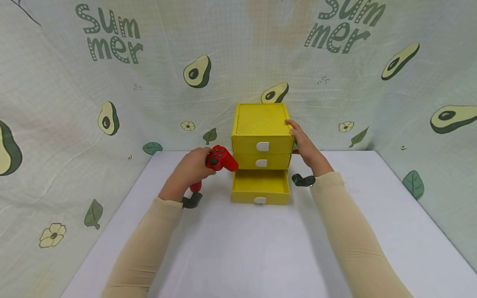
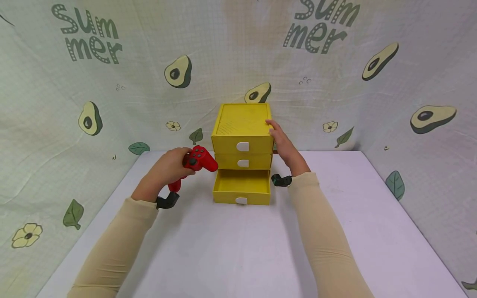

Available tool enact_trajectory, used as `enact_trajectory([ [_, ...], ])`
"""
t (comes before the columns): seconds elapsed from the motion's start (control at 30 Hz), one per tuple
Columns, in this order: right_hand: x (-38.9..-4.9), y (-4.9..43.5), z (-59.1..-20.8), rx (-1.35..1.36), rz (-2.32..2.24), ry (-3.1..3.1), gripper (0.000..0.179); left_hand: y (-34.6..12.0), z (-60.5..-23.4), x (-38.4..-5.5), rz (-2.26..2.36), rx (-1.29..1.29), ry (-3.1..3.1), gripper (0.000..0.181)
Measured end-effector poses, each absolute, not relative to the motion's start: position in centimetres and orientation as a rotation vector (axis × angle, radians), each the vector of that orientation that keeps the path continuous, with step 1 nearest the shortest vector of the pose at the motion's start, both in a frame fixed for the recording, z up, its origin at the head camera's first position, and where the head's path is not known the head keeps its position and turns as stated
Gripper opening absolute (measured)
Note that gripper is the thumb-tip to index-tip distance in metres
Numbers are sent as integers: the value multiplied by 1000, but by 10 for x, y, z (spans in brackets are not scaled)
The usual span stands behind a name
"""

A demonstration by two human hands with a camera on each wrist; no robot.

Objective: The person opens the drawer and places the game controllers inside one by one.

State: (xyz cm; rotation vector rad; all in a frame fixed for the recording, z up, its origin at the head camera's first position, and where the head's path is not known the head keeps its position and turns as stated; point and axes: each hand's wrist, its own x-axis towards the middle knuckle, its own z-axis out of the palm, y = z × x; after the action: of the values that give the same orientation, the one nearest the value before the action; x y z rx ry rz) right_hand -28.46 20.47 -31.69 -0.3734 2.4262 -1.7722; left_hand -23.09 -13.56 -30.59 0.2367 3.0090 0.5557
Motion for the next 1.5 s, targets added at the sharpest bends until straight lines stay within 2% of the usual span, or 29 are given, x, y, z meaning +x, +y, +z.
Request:
enact_trajectory([
  [0.53, -284, 205, -318, -371, -1759, 2433, 52, -103, -305, -223, 614, 442, 3032, 62],
  [0.87, -311, 215, -346, -402, -1797, 2458, 52, -73, -306, -222, 574, 494, 3007, 65],
  [1.13, -312, 215, -347, -407, -1805, 2464, 50, -53, -307, -222, 548, 623, 3007, 65],
  [1.5, -314, 215, -346, -385, -1813, 2449, 50, -30, -314, -229, 493, 673, 3003, 65],
])
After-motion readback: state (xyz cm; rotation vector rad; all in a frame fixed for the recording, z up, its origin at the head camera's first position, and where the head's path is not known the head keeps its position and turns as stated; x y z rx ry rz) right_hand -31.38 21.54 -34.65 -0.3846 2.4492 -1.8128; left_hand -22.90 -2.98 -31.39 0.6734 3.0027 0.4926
